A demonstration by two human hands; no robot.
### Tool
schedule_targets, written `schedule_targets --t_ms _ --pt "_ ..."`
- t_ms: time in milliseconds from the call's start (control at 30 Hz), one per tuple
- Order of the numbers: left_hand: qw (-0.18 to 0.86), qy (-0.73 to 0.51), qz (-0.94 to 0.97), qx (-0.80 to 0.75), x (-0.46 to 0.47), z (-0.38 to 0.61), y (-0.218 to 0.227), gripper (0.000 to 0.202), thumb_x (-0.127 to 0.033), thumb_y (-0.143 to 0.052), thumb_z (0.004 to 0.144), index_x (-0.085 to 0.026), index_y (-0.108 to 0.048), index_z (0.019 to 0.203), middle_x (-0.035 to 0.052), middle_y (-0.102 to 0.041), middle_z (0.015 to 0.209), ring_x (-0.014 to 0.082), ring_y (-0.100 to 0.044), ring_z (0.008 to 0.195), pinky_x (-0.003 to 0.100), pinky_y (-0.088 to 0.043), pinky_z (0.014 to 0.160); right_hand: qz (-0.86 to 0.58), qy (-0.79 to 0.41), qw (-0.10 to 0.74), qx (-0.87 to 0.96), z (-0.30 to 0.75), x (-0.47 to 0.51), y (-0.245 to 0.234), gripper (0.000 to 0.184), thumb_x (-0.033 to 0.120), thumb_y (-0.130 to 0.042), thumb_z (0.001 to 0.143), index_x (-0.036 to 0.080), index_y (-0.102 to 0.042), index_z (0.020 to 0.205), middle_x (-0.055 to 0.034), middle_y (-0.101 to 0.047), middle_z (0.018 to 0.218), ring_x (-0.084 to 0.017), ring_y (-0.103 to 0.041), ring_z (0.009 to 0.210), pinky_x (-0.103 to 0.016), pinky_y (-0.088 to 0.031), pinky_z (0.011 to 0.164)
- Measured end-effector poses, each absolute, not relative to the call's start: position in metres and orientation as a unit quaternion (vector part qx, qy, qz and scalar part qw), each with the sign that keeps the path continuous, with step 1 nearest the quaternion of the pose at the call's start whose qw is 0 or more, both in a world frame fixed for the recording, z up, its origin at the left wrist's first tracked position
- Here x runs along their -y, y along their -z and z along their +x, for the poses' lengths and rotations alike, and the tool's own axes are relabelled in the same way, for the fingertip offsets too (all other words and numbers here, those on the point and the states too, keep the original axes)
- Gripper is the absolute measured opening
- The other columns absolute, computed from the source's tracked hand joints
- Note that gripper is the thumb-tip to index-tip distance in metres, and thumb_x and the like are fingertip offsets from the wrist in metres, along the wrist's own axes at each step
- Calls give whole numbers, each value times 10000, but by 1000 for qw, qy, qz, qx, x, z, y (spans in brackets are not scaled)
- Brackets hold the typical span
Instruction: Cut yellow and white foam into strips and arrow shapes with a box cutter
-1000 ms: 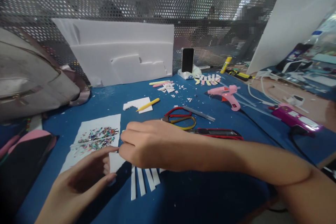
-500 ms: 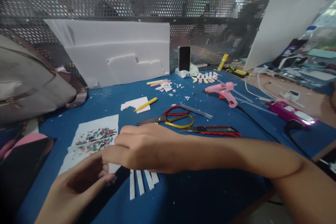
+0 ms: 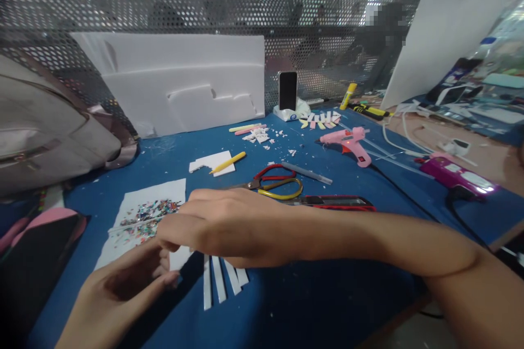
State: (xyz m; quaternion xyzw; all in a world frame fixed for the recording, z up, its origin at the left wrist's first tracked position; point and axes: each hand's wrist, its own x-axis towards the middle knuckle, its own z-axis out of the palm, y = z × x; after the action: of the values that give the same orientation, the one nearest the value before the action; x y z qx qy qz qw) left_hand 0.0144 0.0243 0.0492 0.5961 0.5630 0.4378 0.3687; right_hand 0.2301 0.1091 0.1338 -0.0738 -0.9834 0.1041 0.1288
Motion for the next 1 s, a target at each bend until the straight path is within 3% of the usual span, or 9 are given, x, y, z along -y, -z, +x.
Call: schedule_targets --t_ms 267,533,733,1000 --pt "347 -445 601 -565 -24 14 -51 377 -351 -759 660 -261 -698 1022 -23 -705 721 126 -659 587 190 -569 616 -50 -74 116 989 231 -110 -134 319 -23 -471 782 112 -520 1068 -79 -588 965 -177 -436 852 -277 -409 765" --pt "337 -424 614 -574 -21 13 -52 399 -358 -762 672 -245 -696 1048 -3 -729 769 147 -677 622 212 -579 613 -33 48 162 985 226 -107 -118 191 101 -390 950 112 -575 999 -68 -548 843 -179 -412 775 -303 -375 653" --pt "321 -427 619 -576 -20 13 -52 378 -364 -746 679 -247 -698 1035 -5 -730 772 145 -677 622 218 -581 622 -42 -14 132 990 226 -106 -125 181 102 -444 923 114 -536 1078 -62 -561 897 -172 -420 799 -289 -402 706" --pt "301 -445 627 -565 -21 14 -52 347 -328 -748 689 -286 -696 1029 -21 -742 854 131 -695 658 185 -574 648 -38 -10 143 989 223 -103 -126 176 103 -406 941 128 -536 1057 -68 -570 900 -175 -428 812 -288 -379 701"
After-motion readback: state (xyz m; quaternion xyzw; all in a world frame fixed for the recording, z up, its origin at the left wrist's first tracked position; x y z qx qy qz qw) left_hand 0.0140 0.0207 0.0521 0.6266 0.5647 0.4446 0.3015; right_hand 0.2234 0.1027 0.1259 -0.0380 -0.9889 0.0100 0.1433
